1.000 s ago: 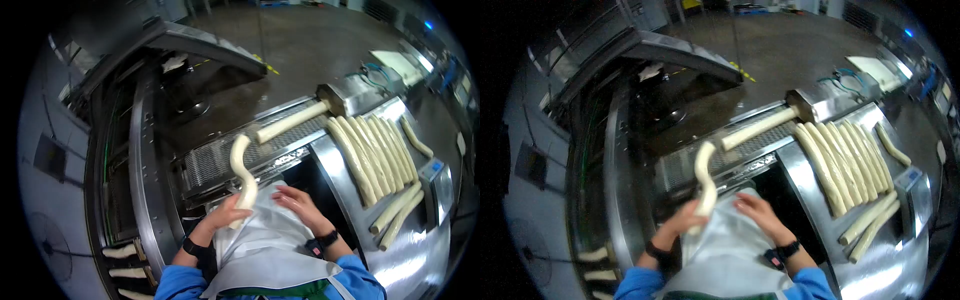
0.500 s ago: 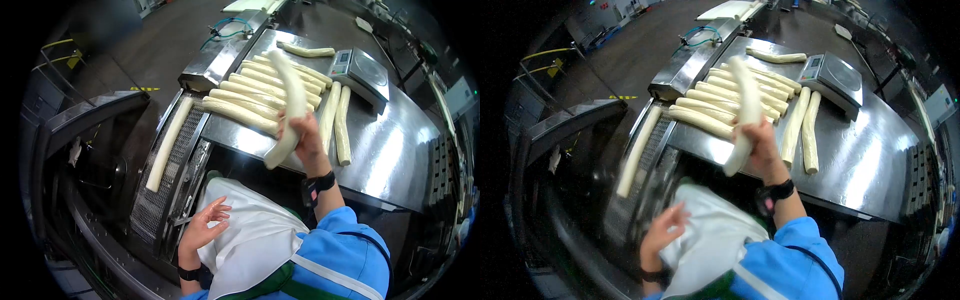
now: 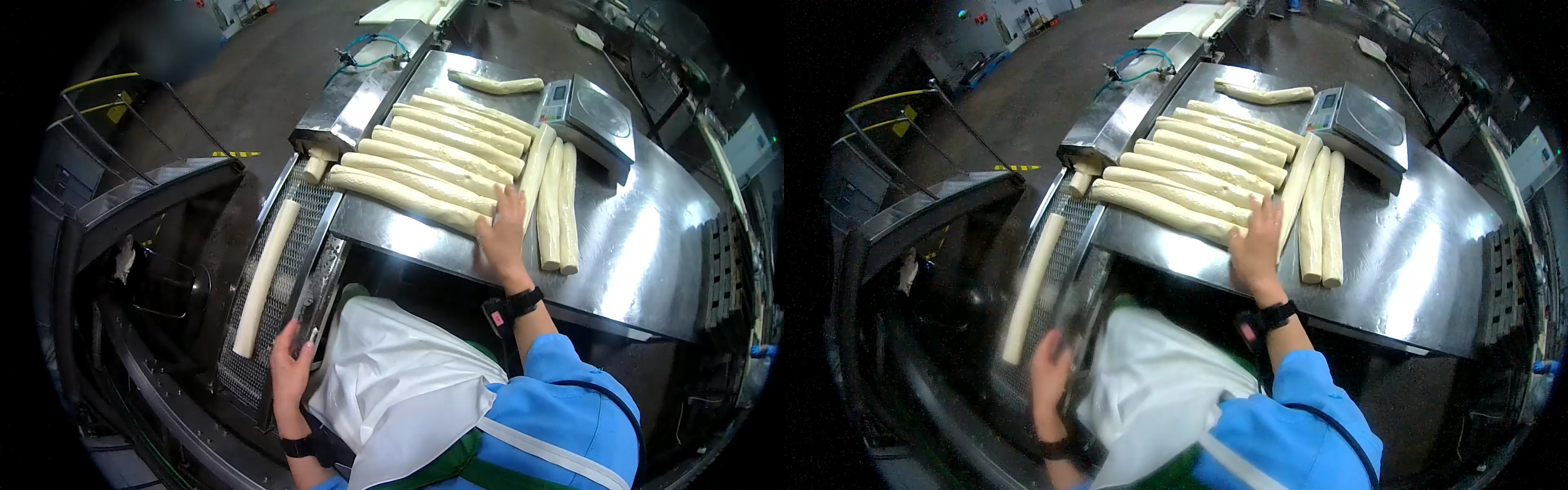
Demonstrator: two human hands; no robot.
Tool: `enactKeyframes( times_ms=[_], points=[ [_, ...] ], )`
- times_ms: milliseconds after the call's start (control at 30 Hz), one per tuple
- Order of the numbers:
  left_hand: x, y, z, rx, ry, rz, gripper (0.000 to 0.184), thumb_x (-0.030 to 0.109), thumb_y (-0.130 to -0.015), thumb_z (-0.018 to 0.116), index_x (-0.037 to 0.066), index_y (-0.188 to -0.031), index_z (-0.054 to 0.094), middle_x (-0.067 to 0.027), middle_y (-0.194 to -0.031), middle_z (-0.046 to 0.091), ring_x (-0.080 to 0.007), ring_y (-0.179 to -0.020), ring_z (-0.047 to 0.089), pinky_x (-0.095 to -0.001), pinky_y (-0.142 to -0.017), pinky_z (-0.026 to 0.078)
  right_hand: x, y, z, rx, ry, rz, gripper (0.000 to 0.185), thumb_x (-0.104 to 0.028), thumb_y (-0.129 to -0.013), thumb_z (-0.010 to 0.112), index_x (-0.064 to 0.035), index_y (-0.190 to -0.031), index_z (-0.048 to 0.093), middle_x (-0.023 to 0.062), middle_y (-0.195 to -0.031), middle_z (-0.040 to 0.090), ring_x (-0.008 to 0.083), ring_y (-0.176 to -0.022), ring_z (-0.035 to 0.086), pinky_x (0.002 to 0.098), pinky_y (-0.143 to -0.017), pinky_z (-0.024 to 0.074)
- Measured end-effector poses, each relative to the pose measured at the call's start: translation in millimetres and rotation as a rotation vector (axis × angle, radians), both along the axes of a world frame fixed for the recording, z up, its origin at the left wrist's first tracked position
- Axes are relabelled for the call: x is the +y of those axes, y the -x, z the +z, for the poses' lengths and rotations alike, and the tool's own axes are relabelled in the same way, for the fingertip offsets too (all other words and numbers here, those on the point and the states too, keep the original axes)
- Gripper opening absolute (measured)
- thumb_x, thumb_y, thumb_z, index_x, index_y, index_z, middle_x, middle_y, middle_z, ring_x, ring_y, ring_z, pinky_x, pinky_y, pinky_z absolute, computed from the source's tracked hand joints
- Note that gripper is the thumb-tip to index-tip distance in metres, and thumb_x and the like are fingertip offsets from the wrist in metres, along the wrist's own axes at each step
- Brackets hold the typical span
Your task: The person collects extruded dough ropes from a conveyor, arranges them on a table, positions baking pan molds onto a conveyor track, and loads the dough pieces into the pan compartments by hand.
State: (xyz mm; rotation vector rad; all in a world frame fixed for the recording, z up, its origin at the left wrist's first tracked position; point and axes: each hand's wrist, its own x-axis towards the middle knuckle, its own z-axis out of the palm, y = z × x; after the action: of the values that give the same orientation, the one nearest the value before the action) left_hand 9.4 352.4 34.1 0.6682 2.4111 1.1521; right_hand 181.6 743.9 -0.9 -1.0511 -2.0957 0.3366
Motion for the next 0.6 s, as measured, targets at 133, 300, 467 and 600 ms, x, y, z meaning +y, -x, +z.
enactKeyframes(
  times_ms=[133, 300, 467, 600],
  points=[
    [-38.9, 46.3, -27.7, 0.456, 0.245, 0.155, 0.06, 0.01, -0.08, 0.064, -0.001, -0.134, 0.04, -0.0231, -0.136, 0.042, -0.0371, -0.128, 0.037, -0.0412, -0.109, 0.027, -20.2, 25.3, -8.7, -0.078, 0.019, 0.267, 0.068, -0.029, -0.075, 0.066, -0.0021, -0.133, 0.043, 0.0291, -0.138, 0.035, 0.0472, -0.133, 0.024, 0.0522, -0.111, 0.0174],
    [-93.5, 89.0, -50.5, 0.487, 0.52, 0.321, 0.064, 0.022, -0.077, 0.07, 0.001, -0.132, 0.044, -0.021, -0.126, 0.051, -0.0371, -0.117, 0.047, -0.0416, -0.1, 0.036, -38.7, 36.2, 4.2, -0.392, -0.014, 0.208, 0.073, -0.039, -0.077, 0.066, -0.0051, -0.137, 0.04, 0.0248, -0.145, 0.028, 0.0437, -0.138, 0.016, 0.0558, -0.111, 0.014],
    [-98.7, 82.0, -50.1, 0.465, 0.542, 0.378, 0.058, 0.021, -0.071, 0.073, 0.002, -0.122, 0.054, -0.0204, -0.109, 0.06, -0.0376, -0.101, 0.056, -0.045, -0.089, 0.043, -18.1, 34.7, 4.2, -0.495, 0.108, 0.078, 0.08, -0.048, -0.078, 0.063, -0.0091, -0.142, 0.035, 0.0161, -0.151, 0.024, 0.0434, -0.139, 0.009, 0.0622, -0.108, 0.0112],
    [-85.4, 68.2, -61.2, 0.409, 0.409, 0.396, 0.055, 0.018, -0.07, 0.072, 0.002, -0.12, 0.055, -0.0206, -0.106, 0.061, -0.0378, -0.099, 0.058, -0.0453, -0.087, 0.044, -10.8, 34.1, 0.9, -0.45, 0.022, 0.096, 0.081, -0.049, -0.076, 0.065, -0.0075, -0.139, 0.038, 0.0195, -0.149, 0.025, 0.0472, -0.138, 0.007, 0.0549, -0.112, 0.0114]
  ],
)
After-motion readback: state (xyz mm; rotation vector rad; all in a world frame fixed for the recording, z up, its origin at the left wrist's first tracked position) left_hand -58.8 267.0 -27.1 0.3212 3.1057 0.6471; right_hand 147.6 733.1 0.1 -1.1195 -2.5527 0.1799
